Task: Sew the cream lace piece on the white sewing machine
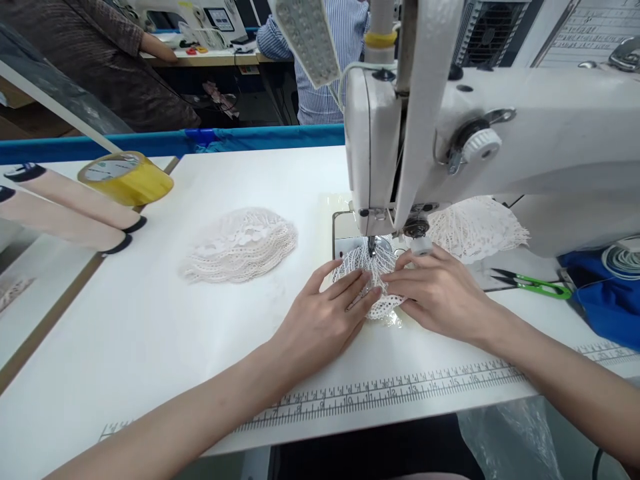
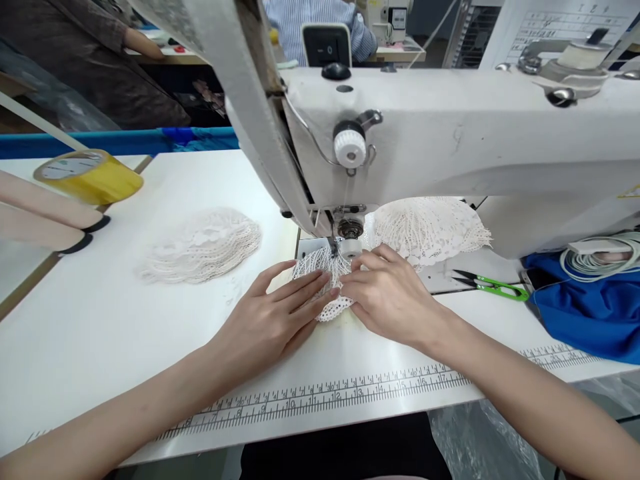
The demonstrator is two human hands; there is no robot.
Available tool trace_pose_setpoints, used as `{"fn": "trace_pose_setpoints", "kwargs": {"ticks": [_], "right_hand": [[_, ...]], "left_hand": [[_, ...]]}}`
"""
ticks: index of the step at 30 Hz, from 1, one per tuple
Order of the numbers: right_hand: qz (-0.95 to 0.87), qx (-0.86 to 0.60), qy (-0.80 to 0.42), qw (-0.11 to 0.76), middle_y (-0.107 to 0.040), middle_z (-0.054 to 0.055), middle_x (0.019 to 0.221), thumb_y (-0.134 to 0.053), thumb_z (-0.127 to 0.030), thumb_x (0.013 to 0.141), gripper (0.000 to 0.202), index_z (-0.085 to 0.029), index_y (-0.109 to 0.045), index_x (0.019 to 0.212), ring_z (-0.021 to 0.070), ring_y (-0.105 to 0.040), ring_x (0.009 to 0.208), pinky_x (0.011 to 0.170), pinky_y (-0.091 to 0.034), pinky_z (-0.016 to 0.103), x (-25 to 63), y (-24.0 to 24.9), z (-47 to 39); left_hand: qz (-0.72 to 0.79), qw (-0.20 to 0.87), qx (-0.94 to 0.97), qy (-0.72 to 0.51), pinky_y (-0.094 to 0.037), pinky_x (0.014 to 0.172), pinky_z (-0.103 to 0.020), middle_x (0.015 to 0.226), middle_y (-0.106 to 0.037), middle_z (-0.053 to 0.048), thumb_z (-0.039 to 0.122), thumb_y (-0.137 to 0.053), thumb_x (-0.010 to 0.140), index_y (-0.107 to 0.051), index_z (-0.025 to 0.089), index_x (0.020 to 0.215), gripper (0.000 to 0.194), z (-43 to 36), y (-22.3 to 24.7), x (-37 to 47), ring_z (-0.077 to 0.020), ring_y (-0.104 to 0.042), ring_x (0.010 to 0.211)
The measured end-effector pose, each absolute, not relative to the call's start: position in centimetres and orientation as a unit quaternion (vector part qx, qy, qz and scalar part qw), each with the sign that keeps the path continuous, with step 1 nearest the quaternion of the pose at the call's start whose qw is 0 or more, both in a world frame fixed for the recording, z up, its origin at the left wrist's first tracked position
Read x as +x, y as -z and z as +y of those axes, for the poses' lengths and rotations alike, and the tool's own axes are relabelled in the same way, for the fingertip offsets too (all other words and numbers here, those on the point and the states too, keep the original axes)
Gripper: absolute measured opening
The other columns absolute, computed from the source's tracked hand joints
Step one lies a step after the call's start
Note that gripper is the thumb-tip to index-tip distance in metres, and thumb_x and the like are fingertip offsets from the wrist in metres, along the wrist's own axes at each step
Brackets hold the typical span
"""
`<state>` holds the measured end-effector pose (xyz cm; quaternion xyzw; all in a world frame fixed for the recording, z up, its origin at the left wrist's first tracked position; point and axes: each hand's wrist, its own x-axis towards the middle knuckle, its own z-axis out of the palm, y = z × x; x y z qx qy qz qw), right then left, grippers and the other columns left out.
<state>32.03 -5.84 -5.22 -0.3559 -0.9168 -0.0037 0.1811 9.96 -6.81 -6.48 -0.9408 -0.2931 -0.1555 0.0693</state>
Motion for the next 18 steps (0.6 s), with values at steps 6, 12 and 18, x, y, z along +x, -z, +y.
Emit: {"fn": "trace_pose_setpoints", "kwargs": {"ticks": [6, 12, 18], "right_hand": [[-0.913, -0.364, 0.027, 0.181, -0.075, -0.001, 0.092, -0.058, -0.008, 0.08, 0.021, -0.021, -0.073, 0.086, 0.018, -0.062, 0.097, 0.081, -0.037, 0.033, 31.9, 5.4, -5.5], [-0.907, -0.366, 0.076, 0.192, -0.075, -0.001, 0.093, -0.058, -0.008, 0.083, 0.019, -0.02, -0.072, 0.085, 0.0171, -0.063, 0.085, 0.08, -0.036, 0.033, 31.7, 5.9, -4.9], [-0.901, -0.371, 0.114, 0.193, -0.075, -0.001, 0.089, -0.054, -0.004, 0.082, 0.023, -0.02, -0.072, 0.084, 0.0164, -0.062, 0.076, 0.078, -0.035, 0.032, 31.5, 6.4, -4.1]], "left_hand": [[-0.302, 0.06, -0.937, 0.166, -0.034, 0.109, -0.053, 0.125, -0.063, -0.011, 0.015, -0.048, 0.092, -0.06, 0.018, 0.123, 0.033, -6.0, 6.5, 10.1, -0.0242, -0.059, 0.117], [-0.311, 0.062, -0.935, 0.16, -0.03, 0.111, -0.055, 0.124, -0.063, -0.011, 0.018, -0.043, 0.095, -0.061, 0.017, 0.121, 0.032, -4.9, 6.6, 10.1, -0.0233, -0.059, 0.116], [-0.321, 0.059, -0.928, 0.177, -0.027, 0.112, -0.056, 0.123, -0.063, -0.01, 0.018, -0.043, 0.095, -0.061, 0.019, 0.121, 0.032, -3.9, 6.8, 10.2, -0.0232, -0.06, 0.115]]}}
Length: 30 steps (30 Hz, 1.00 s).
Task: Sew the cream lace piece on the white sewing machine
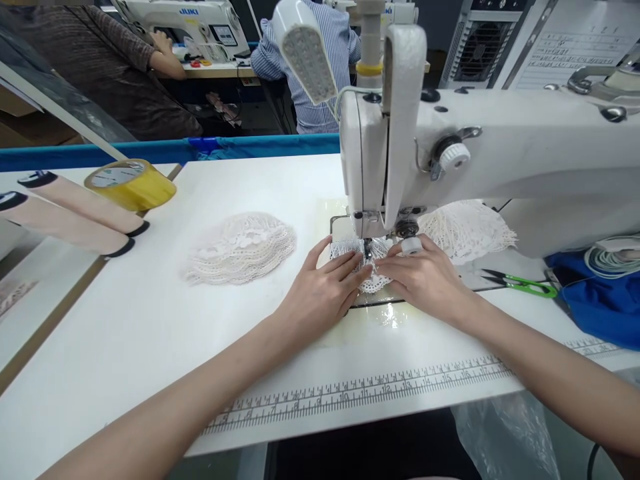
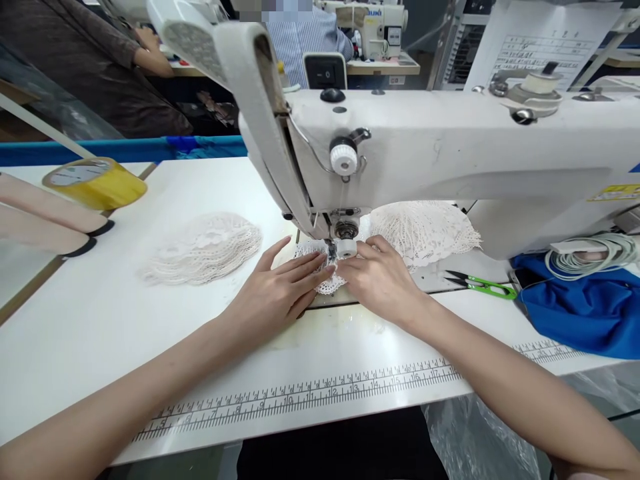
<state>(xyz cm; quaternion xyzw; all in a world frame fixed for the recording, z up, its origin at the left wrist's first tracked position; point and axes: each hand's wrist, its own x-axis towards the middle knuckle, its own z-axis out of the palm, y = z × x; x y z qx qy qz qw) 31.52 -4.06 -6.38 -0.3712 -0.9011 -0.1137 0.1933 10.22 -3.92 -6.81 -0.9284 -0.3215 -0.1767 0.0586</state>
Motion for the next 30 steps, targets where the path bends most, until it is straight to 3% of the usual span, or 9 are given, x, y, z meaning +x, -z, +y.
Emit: {"fn": "trace_pose_setpoints", "kwargs": {"ticks": [7, 12, 15, 18, 21, 25, 30], "right_hand": [[-0.893, -0.362, 0.122, 0.238, -0.075, -0.001, 0.085, -0.052, -0.009, 0.085, 0.023, -0.019, -0.073, 0.084, 0.0144, -0.062, 0.071, 0.083, -0.036, 0.031, 31.4, 6.7, -4.0], [-0.858, -0.429, 0.052, 0.279, -0.072, 0.0, 0.069, -0.052, -0.018, 0.091, 0.023, -0.019, -0.074, 0.089, 0.0138, -0.059, 0.061, 0.081, -0.041, 0.03, 31.2, 6.9, -3.8], [-0.839, -0.468, 0.008, 0.278, -0.07, 0.001, 0.065, -0.054, -0.026, 0.092, 0.023, -0.018, -0.075, 0.087, 0.0143, -0.057, 0.057, 0.08, -0.043, 0.032, 31.0, 6.9, -3.6], [-0.836, -0.473, -0.014, 0.276, -0.07, 0.001, 0.066, -0.055, -0.028, 0.091, 0.022, -0.019, -0.075, 0.086, 0.0149, -0.059, 0.059, 0.083, -0.043, 0.033, 30.9, 6.7, -3.7], [-0.845, -0.459, -0.034, 0.272, -0.073, -0.001, 0.076, -0.057, -0.026, 0.091, 0.018, -0.021, -0.074, 0.091, 0.015, -0.062, 0.066, 0.088, -0.041, 0.035, 31.1, 6.6, -4.0], [-0.874, -0.402, -0.005, 0.271, -0.074, -0.001, 0.096, -0.058, -0.02, 0.089, 0.015, -0.02, -0.073, 0.086, 0.0156, -0.064, 0.081, 0.094, -0.037, 0.036, 31.4, 6.9, -4.6], [-0.887, -0.351, 0.072, 0.291, -0.074, -0.002, 0.093, -0.057, -0.017, 0.089, 0.017, -0.02, -0.072, 0.083, 0.0153, -0.064, 0.084, 0.096, -0.036, 0.036, 31.5, 7.2, -4.8]], "left_hand": [[-0.328, 0.037, -0.921, 0.205, -0.031, 0.109, -0.054, 0.119, -0.065, -0.012, 0.015, -0.046, 0.091, -0.062, 0.016, 0.119, 0.033, -3.4, 7.2, 10.3, -0.0237, -0.06, 0.113], [-0.387, -0.146, -0.876, 0.248, -0.05, 0.089, -0.043, 0.108, -0.064, -0.008, 0.026, -0.047, 0.092, -0.069, 0.02, 0.102, 0.024, -2.8, 6.7, 10.7, -0.0218, -0.059, 0.1], [-0.417, -0.248, -0.834, 0.262, -0.052, 0.087, -0.042, 0.106, -0.063, -0.006, 0.033, -0.041, 0.096, -0.071, 0.021, 0.09, 0.032, -2.4, 6.1, 10.9, -0.0207, -0.059, 0.099], [-0.413, -0.262, -0.83, 0.267, -0.051, 0.087, -0.044, 0.106, -0.063, -0.006, 0.034, -0.04, 0.096, -0.071, 0.022, 0.088, 0.034, -2.2, 5.9, 10.8, -0.0213, -0.06, 0.099], [-0.389, -0.208, -0.86, 0.256, -0.051, 0.087, -0.044, 0.107, -0.063, -0.006, 0.031, -0.041, 0.097, -0.071, 0.022, 0.089, 0.033, -2.5, 6.2, 10.7, -0.0214, -0.059, 0.1], [-0.326, -0.013, -0.916, 0.233, -0.045, 0.095, -0.048, 0.111, -0.065, -0.007, 0.025, -0.051, 0.093, -0.07, 0.021, 0.102, 0.022, -3.9, 6.7, 10.4, -0.0246, -0.056, 0.108], [-0.297, 0.113, -0.929, 0.189, -0.039, 0.103, -0.048, 0.12, -0.066, -0.006, 0.02, -0.051, 0.093, -0.062, 0.019, 0.119, 0.029, -5.7, 6.8, 10.1, -0.0249, -0.056, 0.117]]}}
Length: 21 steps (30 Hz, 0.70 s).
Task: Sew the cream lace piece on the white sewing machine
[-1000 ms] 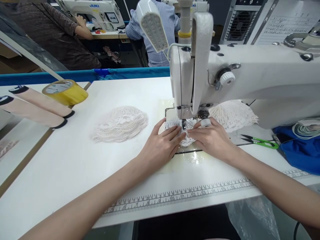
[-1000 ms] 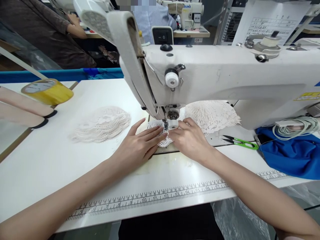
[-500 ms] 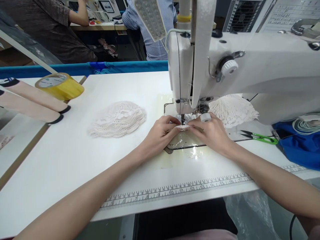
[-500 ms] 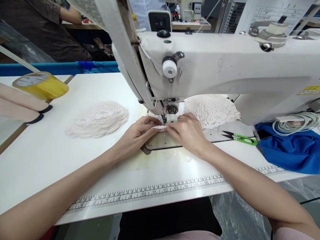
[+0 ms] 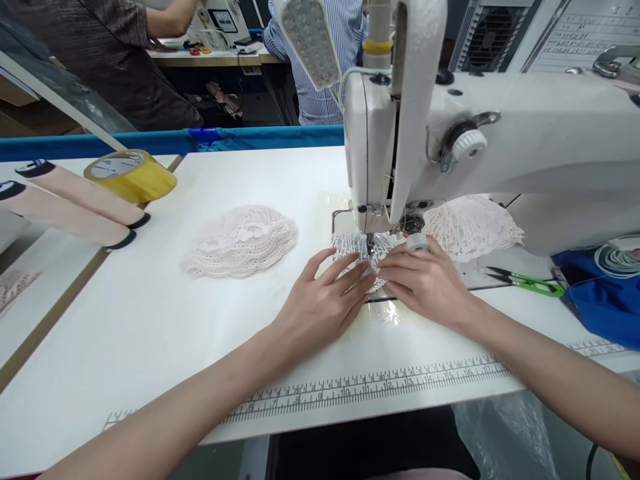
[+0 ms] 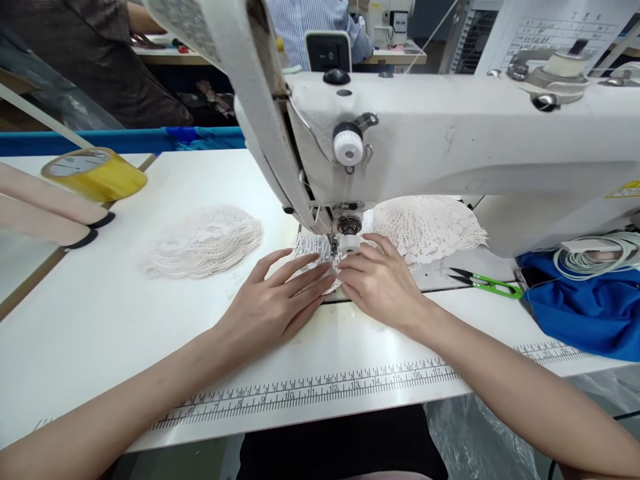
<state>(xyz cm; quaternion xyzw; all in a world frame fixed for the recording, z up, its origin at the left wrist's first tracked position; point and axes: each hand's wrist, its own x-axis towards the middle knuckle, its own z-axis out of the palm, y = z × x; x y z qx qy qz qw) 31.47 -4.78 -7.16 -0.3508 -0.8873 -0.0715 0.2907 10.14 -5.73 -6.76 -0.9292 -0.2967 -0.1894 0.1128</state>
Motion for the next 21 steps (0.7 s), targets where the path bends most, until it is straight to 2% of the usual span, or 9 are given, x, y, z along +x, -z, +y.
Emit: {"fn": "trace_pose_setpoints", "kwargs": {"ticks": [13, 21], "right_hand": [[-0.883, -0.354, 0.089, 0.294, -0.075, -0.003, 0.093, -0.056, -0.019, 0.09, 0.017, -0.021, -0.073, 0.086, 0.0149, -0.064, 0.078, 0.1, -0.035, 0.038, 31.6, 7.5, -4.3], [-0.877, -0.397, 0.108, 0.246, -0.075, -0.002, 0.094, -0.054, -0.023, 0.093, 0.019, -0.022, -0.072, 0.093, 0.0167, -0.064, 0.078, 0.1, -0.035, 0.04, 31.5, 7.6, -3.4]], "left_hand": [[-0.31, 0.115, -0.927, 0.178, -0.035, 0.106, -0.051, 0.119, -0.067, -0.007, 0.023, -0.047, 0.095, -0.062, 0.02, 0.12, 0.029, -4.9, 7.0, 10.3, -0.0245, -0.056, 0.12], [-0.323, 0.124, -0.919, 0.187, -0.032, 0.108, -0.052, 0.119, -0.067, -0.006, 0.022, -0.043, 0.097, -0.063, 0.02, 0.117, 0.029, -3.4, 7.2, 10.4, -0.0228, -0.057, 0.119]]}}
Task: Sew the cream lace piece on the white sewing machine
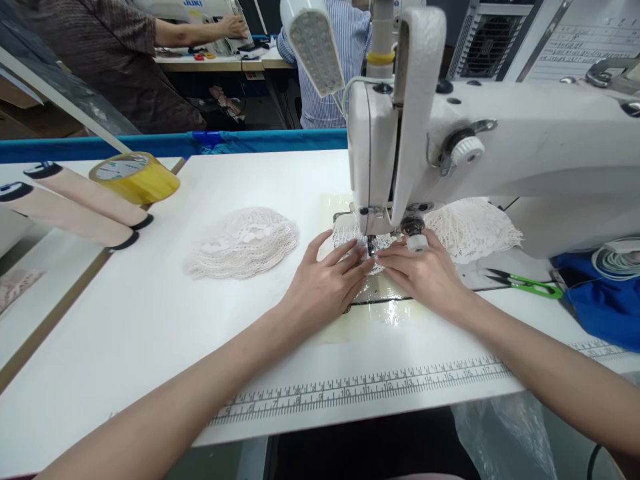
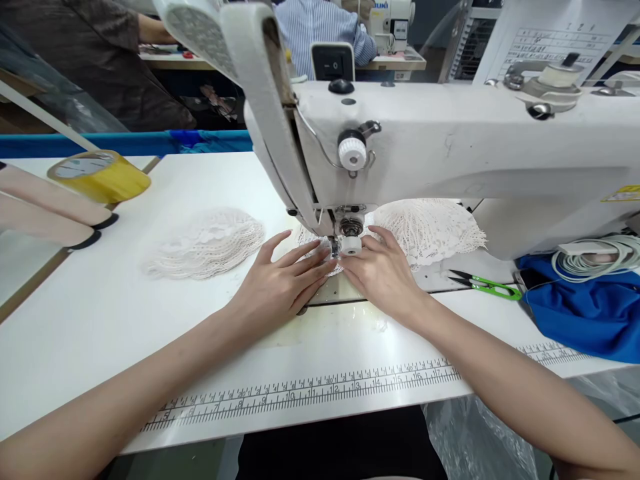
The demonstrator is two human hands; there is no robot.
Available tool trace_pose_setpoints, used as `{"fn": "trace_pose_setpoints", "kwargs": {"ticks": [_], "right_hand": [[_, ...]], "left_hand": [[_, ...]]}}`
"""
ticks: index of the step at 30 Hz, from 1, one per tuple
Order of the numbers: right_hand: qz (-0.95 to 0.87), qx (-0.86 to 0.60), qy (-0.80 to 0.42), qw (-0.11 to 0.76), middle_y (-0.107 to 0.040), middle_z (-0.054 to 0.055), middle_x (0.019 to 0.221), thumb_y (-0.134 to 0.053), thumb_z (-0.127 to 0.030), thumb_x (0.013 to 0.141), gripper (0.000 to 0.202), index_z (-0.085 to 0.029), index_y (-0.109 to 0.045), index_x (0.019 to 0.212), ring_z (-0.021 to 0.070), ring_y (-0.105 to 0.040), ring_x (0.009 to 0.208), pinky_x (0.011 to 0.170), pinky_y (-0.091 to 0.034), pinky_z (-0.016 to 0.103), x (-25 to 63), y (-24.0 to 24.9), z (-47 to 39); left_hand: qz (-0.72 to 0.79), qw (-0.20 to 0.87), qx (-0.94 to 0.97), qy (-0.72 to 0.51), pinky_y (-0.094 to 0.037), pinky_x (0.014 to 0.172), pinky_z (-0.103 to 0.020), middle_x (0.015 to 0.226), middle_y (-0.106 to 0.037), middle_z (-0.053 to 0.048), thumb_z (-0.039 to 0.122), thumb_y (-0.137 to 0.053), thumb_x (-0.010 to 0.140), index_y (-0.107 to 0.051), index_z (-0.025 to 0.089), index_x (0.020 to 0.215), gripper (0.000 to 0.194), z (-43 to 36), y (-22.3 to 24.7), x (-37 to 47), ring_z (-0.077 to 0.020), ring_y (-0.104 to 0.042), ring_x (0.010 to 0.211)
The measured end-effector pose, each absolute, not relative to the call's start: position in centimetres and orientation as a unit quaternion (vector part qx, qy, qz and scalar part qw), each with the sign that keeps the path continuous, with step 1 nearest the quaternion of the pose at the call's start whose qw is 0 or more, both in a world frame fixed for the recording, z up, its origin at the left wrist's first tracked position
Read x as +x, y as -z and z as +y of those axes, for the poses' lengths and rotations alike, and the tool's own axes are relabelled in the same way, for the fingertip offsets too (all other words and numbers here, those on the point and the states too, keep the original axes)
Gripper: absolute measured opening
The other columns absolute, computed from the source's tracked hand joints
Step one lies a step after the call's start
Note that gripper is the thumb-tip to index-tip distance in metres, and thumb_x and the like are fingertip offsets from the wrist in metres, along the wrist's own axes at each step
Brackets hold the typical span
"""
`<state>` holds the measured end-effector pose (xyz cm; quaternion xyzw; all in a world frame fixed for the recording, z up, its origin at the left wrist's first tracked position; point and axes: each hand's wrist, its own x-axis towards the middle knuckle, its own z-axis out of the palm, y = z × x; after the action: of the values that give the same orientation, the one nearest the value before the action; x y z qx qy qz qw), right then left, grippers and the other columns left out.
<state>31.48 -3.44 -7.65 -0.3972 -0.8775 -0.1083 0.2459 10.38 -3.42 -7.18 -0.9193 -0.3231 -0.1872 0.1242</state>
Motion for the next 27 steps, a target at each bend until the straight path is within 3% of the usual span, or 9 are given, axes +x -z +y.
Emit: {"fn": "trace_pose_setpoints", "kwargs": {"ticks": [7, 15, 27], "right_hand": [[-0.883, -0.373, 0.153, 0.24, -0.073, -0.002, 0.103, -0.05, -0.025, 0.094, 0.022, -0.021, -0.072, 0.095, 0.0188, -0.063, 0.09, 0.102, -0.033, 0.042, 31.3, 7.5, -4.3], [-0.885, -0.38, 0.148, 0.227, -0.072, -0.003, 0.106, -0.051, -0.025, 0.093, 0.022, -0.021, -0.072, 0.098, 0.0196, -0.062, 0.092, 0.103, -0.034, 0.045, 31.4, 7.4, -4.8], [-0.884, -0.391, 0.147, 0.209, -0.072, -0.001, 0.106, -0.049, -0.025, 0.094, 0.024, -0.019, -0.071, 0.102, 0.0209, -0.062, 0.099, 0.108, -0.029, 0.046, 31.4, 7.5, -4.5]], "left_hand": [[-0.316, 0.135, -0.917, 0.201, -0.035, 0.105, -0.051, 0.116, -0.068, -0.007, 0.02, -0.049, 0.094, -0.062, 0.018, 0.12, 0.029, -4.5, 7.1, 10.2, -0.0247, -0.059, 0.116], [-0.319, 0.103, -0.919, 0.208, -0.035, 0.104, -0.051, 0.117, -0.068, -0.005, 0.018, -0.046, 0.094, -0.061, 0.022, 0.121, 0.031, -4.8, 7.1, 10.2, -0.0236, -0.061, 0.114], [-0.331, 0.094, -0.917, 0.203, -0.033, 0.106, -0.051, 0.117, -0.067, -0.008, 0.019, -0.043, 0.096, -0.061, 0.017, 0.119, 0.029, -4.3, 7.1, 10.3, -0.022, -0.06, 0.116]]}}
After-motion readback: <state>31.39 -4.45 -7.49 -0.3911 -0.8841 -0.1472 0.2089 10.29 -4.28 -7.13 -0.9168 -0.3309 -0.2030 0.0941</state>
